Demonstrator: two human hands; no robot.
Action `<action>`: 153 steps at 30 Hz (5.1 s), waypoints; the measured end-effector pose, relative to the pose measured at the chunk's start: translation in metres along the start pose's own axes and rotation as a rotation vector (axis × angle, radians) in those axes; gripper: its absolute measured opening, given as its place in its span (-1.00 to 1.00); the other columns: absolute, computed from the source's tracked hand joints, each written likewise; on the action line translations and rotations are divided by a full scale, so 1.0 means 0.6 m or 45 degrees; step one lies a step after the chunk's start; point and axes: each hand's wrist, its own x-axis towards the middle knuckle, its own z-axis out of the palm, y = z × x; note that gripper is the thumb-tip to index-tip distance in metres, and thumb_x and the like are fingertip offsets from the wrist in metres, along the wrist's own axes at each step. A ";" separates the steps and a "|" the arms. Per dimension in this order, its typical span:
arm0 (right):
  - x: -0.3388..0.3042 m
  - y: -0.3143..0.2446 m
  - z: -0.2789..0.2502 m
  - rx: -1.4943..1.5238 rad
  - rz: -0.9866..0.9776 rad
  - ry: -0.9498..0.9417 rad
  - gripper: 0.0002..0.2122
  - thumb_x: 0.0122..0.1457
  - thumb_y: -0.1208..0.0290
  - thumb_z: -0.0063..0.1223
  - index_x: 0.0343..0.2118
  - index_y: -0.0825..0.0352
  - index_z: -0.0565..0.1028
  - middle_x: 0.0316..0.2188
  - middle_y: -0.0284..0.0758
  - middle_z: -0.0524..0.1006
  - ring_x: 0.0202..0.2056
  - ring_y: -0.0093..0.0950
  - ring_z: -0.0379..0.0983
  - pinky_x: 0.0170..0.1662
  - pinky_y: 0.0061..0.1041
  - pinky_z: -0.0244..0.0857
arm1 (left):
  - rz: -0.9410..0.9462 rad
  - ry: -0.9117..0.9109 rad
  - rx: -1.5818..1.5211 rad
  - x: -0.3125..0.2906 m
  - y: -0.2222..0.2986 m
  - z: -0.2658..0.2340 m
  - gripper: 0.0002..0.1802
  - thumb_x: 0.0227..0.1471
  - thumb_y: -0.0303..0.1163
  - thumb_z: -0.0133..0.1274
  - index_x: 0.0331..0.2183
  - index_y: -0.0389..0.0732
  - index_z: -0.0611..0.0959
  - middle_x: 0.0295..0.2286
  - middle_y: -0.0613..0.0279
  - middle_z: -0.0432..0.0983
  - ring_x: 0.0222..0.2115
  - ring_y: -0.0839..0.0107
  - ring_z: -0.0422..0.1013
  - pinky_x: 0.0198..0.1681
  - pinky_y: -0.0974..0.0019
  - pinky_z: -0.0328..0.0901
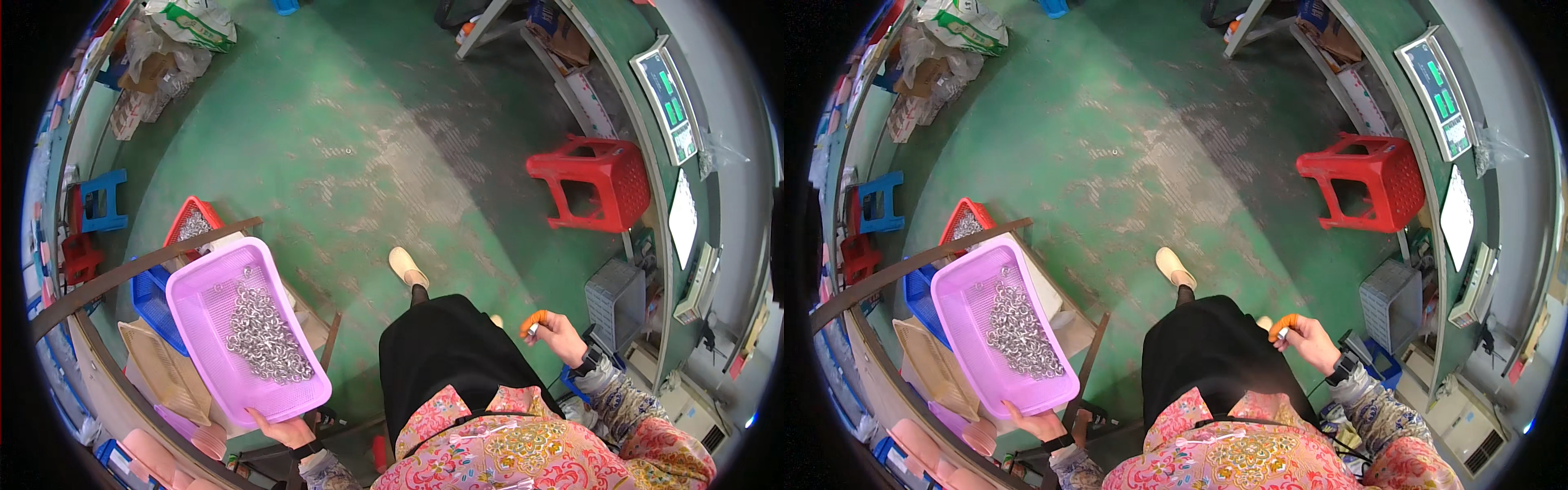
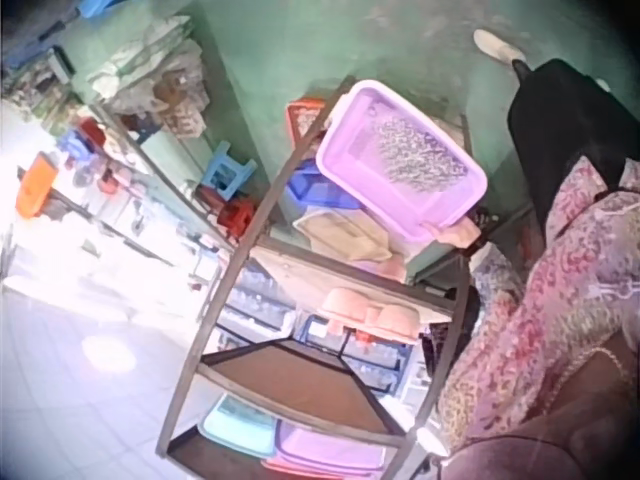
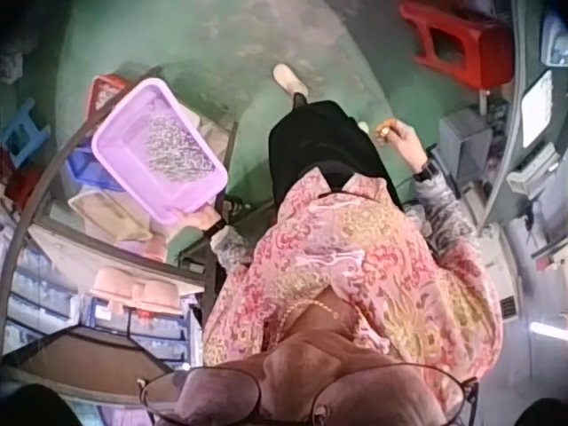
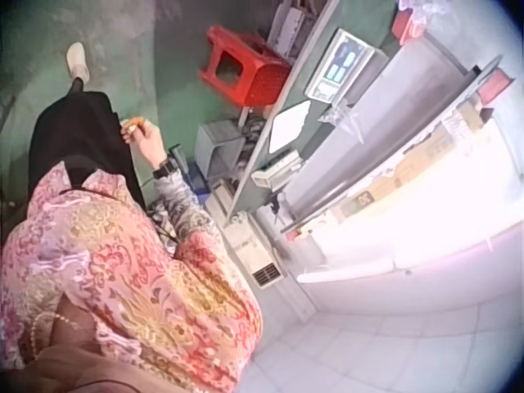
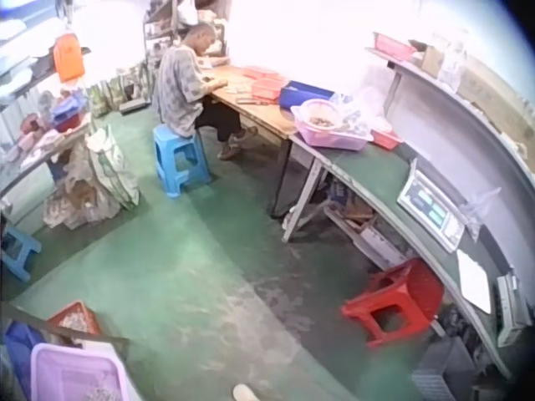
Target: The recorder weighs and counts small metal parts using a digital scale and organizes them into trays and bags.
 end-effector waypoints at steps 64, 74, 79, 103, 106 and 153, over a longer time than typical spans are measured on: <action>0.375 -0.820 0.326 -1.236 -0.952 -0.279 -0.73 0.07 0.20 0.02 -0.36 0.34 0.48 -0.60 -0.21 0.50 -0.56 -0.41 0.47 -0.46 -0.49 0.31 | -0.256 -0.097 -0.497 0.049 0.075 0.531 -0.47 0.09 -0.13 -0.14 0.01 -0.27 0.30 -0.05 0.16 0.31 -0.05 0.26 0.25 0.04 0.18 0.10; 0.377 -0.868 0.517 -1.448 -0.762 -0.666 -0.52 0.03 -0.06 -0.02 -0.33 0.37 0.52 -0.58 -0.31 0.54 -0.49 -0.51 0.49 -0.35 -0.52 0.33 | -0.156 -0.131 -0.833 0.134 0.186 0.629 -0.52 0.09 -0.24 -0.12 0.01 -0.24 0.32 -0.06 0.17 0.34 -0.06 0.26 0.28 0.03 0.15 0.14; 0.461 -0.949 0.637 -1.587 -0.733 -0.794 -0.44 -0.05 -0.22 -0.08 -0.37 0.30 0.56 -0.54 -0.21 0.55 -0.39 -0.25 0.50 -0.26 -0.36 0.33 | -0.049 -0.110 -0.812 0.266 0.261 0.671 -0.50 0.05 -0.20 -0.08 0.00 -0.21 0.33 -0.08 0.21 0.35 -0.08 0.28 0.27 0.02 0.17 0.13; 0.662 -1.366 1.067 -1.720 -0.878 -0.979 -0.59 -0.05 0.15 -0.10 -0.33 0.44 0.52 -0.40 -0.01 0.52 -0.28 -0.19 0.47 -0.16 -0.32 0.30 | -0.044 -0.007 -1.200 0.625 0.512 0.916 -0.61 0.03 -0.23 -0.07 -0.08 -0.13 0.40 -0.14 0.22 0.39 -0.12 0.28 0.32 -0.05 0.11 0.23; 0.703 -1.372 1.182 -1.620 -0.739 -1.098 -0.61 -0.03 0.18 -0.12 -0.32 0.44 0.52 -0.41 -0.06 0.53 -0.30 -0.21 0.47 -0.20 -0.34 0.28 | 0.052 0.112 -1.197 0.685 0.543 0.904 -0.60 0.04 -0.18 -0.06 -0.09 -0.13 0.39 -0.15 0.19 0.40 -0.14 0.26 0.35 -0.12 0.11 0.29; 0.624 -1.485 2.793 -1.373 -0.461 -1.358 -0.83 0.08 0.47 -0.13 -0.35 0.41 0.48 -0.45 -0.25 0.51 -0.50 -0.58 0.35 -0.43 -0.56 0.19 | -0.055 0.734 -1.498 1.583 1.109 0.029 -0.65 0.12 -0.33 -0.20 -0.08 -0.28 0.40 -0.14 0.06 0.39 -0.16 0.26 0.34 0.00 0.18 0.23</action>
